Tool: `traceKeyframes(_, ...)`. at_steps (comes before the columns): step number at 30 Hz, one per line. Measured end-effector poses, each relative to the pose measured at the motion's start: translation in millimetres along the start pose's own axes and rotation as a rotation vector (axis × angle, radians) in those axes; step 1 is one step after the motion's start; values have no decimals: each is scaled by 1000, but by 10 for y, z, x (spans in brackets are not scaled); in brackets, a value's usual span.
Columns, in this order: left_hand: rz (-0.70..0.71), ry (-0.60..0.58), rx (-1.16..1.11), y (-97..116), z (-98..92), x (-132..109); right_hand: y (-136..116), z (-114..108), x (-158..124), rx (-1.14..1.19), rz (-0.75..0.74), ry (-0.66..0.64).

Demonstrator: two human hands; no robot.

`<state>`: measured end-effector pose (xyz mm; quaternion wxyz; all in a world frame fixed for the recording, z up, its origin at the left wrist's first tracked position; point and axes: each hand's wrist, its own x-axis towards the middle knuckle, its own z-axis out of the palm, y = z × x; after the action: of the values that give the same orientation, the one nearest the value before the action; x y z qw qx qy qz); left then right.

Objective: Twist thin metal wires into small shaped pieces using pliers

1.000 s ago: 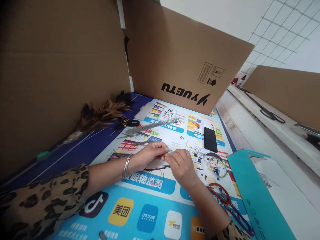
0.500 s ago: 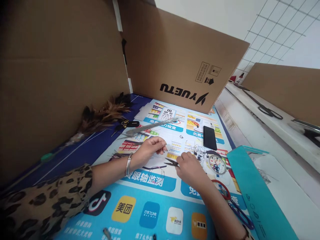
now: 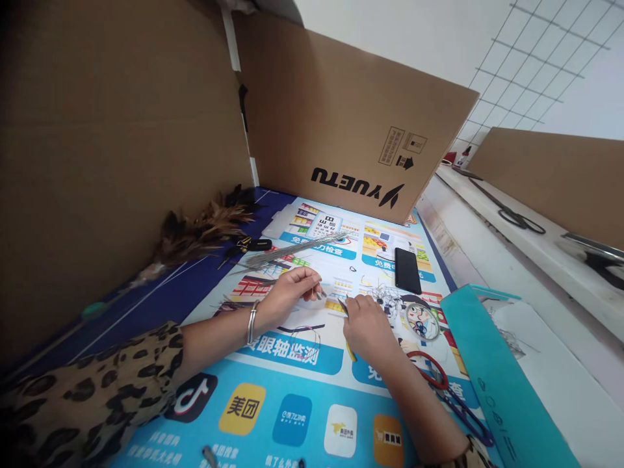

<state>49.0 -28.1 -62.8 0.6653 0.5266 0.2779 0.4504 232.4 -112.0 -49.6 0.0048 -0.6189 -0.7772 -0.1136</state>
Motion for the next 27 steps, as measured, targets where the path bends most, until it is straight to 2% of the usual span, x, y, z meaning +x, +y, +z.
traceKeyframes(4,-1,1,10,-14,-1,4,-15,-143,-37,-22,144,-72)
traceKeyframes(8,-2,-7,14,-30,1,3,-19,-143,-44,12,105,-138)
traceKeyframes(14,4,-6,32,-45,8,-9,-106,-6,8,12,138,-101)
traceKeyframes(18,12,3,29,-42,9,-8,-61,-13,25,107,197,-57)
traceKeyframes(22,3,-1,22,-37,9,-8,73,-112,43,479,314,-1)
traceKeyframes(27,-50,-91,-11,27,36,-44,165,-182,68,1310,438,-15)
